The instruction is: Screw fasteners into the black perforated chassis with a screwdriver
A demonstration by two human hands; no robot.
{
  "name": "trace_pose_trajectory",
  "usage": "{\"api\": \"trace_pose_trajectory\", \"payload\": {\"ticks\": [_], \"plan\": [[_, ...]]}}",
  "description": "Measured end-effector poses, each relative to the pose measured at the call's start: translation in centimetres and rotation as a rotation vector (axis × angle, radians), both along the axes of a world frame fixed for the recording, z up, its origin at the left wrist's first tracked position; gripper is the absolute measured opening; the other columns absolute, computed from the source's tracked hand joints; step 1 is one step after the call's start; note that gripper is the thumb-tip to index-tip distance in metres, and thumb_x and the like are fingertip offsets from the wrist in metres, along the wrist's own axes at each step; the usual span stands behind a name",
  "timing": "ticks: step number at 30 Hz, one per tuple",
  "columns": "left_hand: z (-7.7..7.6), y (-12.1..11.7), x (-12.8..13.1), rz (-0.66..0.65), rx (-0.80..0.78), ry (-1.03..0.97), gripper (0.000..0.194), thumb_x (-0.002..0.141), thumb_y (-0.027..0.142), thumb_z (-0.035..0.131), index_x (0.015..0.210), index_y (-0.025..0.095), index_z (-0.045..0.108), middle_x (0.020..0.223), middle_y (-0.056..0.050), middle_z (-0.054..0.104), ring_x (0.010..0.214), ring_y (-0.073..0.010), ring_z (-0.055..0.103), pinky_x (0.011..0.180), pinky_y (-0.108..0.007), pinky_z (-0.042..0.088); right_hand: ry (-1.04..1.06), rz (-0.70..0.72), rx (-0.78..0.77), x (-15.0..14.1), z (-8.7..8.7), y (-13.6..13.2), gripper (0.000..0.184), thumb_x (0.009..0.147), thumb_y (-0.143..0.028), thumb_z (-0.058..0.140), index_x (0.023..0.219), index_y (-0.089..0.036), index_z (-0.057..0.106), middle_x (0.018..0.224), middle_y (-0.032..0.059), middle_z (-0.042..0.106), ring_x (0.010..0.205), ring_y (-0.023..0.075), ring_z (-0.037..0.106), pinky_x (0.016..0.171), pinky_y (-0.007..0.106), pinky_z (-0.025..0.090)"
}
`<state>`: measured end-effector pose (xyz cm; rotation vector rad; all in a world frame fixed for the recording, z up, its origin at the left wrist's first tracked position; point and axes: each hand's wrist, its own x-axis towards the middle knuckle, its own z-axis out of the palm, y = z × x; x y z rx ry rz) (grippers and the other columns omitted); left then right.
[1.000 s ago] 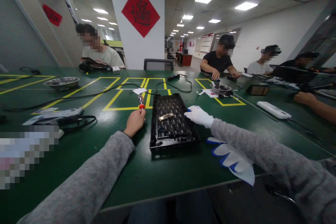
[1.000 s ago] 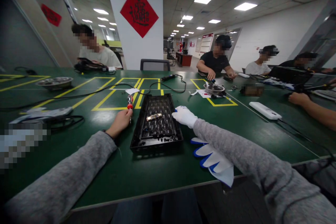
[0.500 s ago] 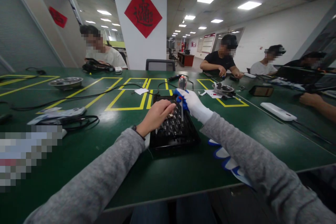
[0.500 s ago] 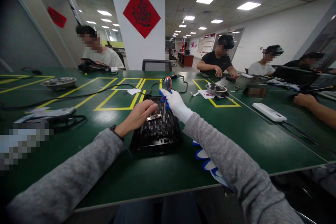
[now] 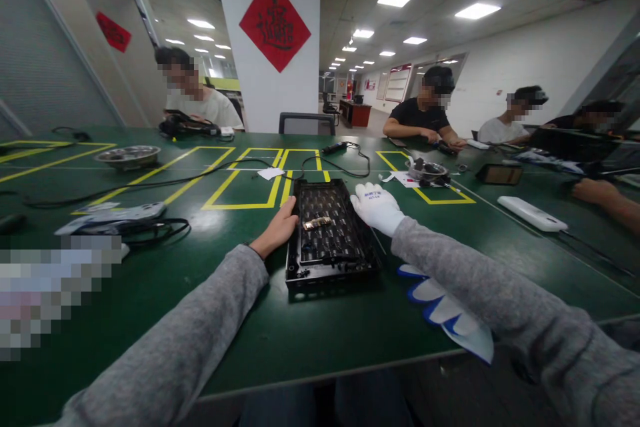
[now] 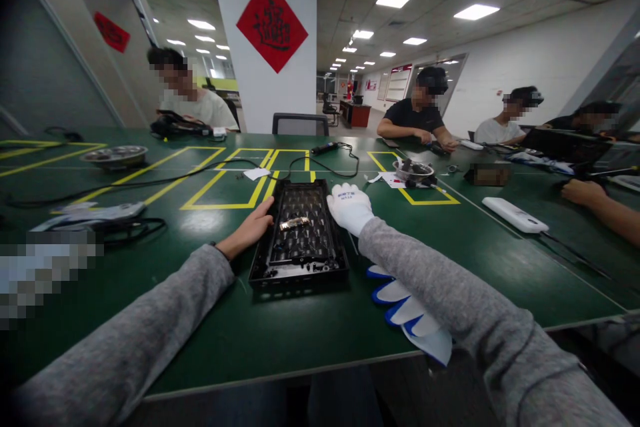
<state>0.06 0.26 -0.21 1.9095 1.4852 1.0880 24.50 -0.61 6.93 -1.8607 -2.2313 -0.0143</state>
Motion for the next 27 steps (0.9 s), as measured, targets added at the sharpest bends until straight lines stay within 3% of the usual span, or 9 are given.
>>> {"api": "trace_pose_trajectory", "payload": {"ticks": [3, 5, 7, 10, 12, 14, 17, 22, 27], "plan": [[0.0, 0.0, -0.1, 0.003, -0.023, -0.008, 0.071, 0.068, 0.013, 0.04, 0.138, 0.011, 0.033, 0.146, -0.006, 0.029, 0.137, -0.0219, 0.019, 0.115, -0.036, 0.011, -0.025, 0.325, 0.059, -2.5, 1.0, 1.4, 0.058, 0.083, -0.06, 0.038, 0.128, -0.024, 0.046, 0.134, 0.0113, 0.043, 0.124, 0.0295, 0.035, 0.101, 0.043, 0.026], [0.1, -0.2, -0.1, -0.002, -0.023, -0.009, 0.071, 0.068, 0.012, 0.039, 0.138, 0.011, 0.033, 0.146, -0.005, 0.03, 0.137, -0.0214, 0.018, 0.115, -0.036, 0.011, -0.033, 0.462, -0.011, -4.3, 0.9, 2.3, 0.056, 0.076, -0.061, 0.05, 0.12, -0.026, 0.056, 0.136, 0.0094, 0.041, 0.125, 0.0316, 0.032, 0.102, 0.044, 0.025], [0.1, -0.4, -0.1, -0.013, -0.004, -0.021, 0.071, 0.068, 0.011, 0.039, 0.139, 0.012, 0.032, 0.146, -0.004, 0.031, 0.137, -0.0207, 0.017, 0.115, -0.036, 0.011, 0.032, 0.529, -0.082, -5.4, 0.6, 3.0, 0.04, 0.07, -0.052, 0.063, 0.1, -0.025, 0.069, 0.132, 0.0068, 0.047, 0.124, 0.0304, 0.035, 0.102, 0.04, 0.027], [0.1, -0.4, -0.1, -0.033, 0.055, -0.069, 0.073, 0.068, 0.01, 0.039, 0.14, 0.014, 0.029, 0.146, -0.004, 0.031, 0.137, -0.0202, 0.019, 0.116, -0.035, 0.011, 0.117, 0.566, -0.072, -5.7, 0.4, 3.0, 0.023, 0.071, -0.04, 0.066, 0.084, -0.021, 0.072, 0.118, 0.0044, 0.059, 0.113, 0.023, 0.047, 0.095, 0.03, 0.035], [-0.1, -0.2, 0.0, -0.038, 0.087, -0.102, 0.074, 0.068, 0.009, 0.039, 0.14, 0.014, 0.028, 0.145, -0.004, 0.031, 0.136, -0.02, 0.021, 0.115, -0.035, 0.013, 0.257, 0.576, -0.077, -5.0, 0.5, 2.2, 0.026, 0.078, -0.037, 0.058, 0.09, -0.018, 0.071, 0.104, 0.0038, 0.066, 0.097, 0.0173, 0.057, 0.085, 0.026, 0.041], [-0.3, 0.3, 0.1, -0.038, 0.097, -0.121, 0.073, 0.068, 0.008, 0.038, 0.14, 0.013, 0.027, 0.144, -0.005, 0.033, 0.136, -0.0197, 0.023, 0.115, -0.036, 0.015, 0.554, 0.56, -0.145, -4.1, 0.6, 0.6, 0.03, 0.08, -0.036, 0.054, 0.094, -0.014, 0.069, 0.088, 0.0033, 0.069, 0.079, 0.0144, 0.06, 0.076, 0.026, 0.045], [-0.3, 0.7, 0.3, -0.006, 0.084, -0.11, 0.068, 0.07, 0.009, 0.038, 0.138, 0.009, 0.029, 0.144, -0.009, 0.034, 0.134, -0.0199, 0.026, 0.114, -0.035, 0.017, 0.781, 0.51, -0.203, -3.0, 0.6, -2.3, 0.031, 0.079, -0.037, 0.055, 0.091, -0.012, 0.069, 0.082, 0.0034, 0.069, 0.074, 0.0144, 0.061, 0.072, 0.027, 0.047], [0.2, -0.1, 0.3, 0.01, 0.051, -0.04, 0.063, 0.071, 0.015, 0.043, 0.134, 0.011, 0.036, 0.141, -0.01, 0.038, 0.131, -0.0227, 0.032, 0.112, -0.037, 0.022, 0.47, 0.871, -0.009, -2.1, 0.2, -5.4, 0.015, 0.075, -0.03, 0.064, 0.083, -0.018, 0.071, 0.097, 0.0049, 0.066, 0.096, 0.0173, 0.057, 0.089, 0.03, 0.041], [0.1, -0.5, 0.0, -0.034, 0.086, 0.046, 0.064, 0.069, 0.013, 0.042, 0.133, 0.011, 0.039, 0.14, -0.01, 0.038, 0.132, -0.0234, 0.03, 0.113, -0.038, 0.02, 0.352, 0.962, 0.072, -1.9, 0.3, -6.3, 0.012, 0.076, -0.03, 0.064, 0.08, -0.019, 0.069, 0.096, 0.0043, 0.065, 0.098, 0.017, 0.055, 0.091, 0.031, 0.041]]}}
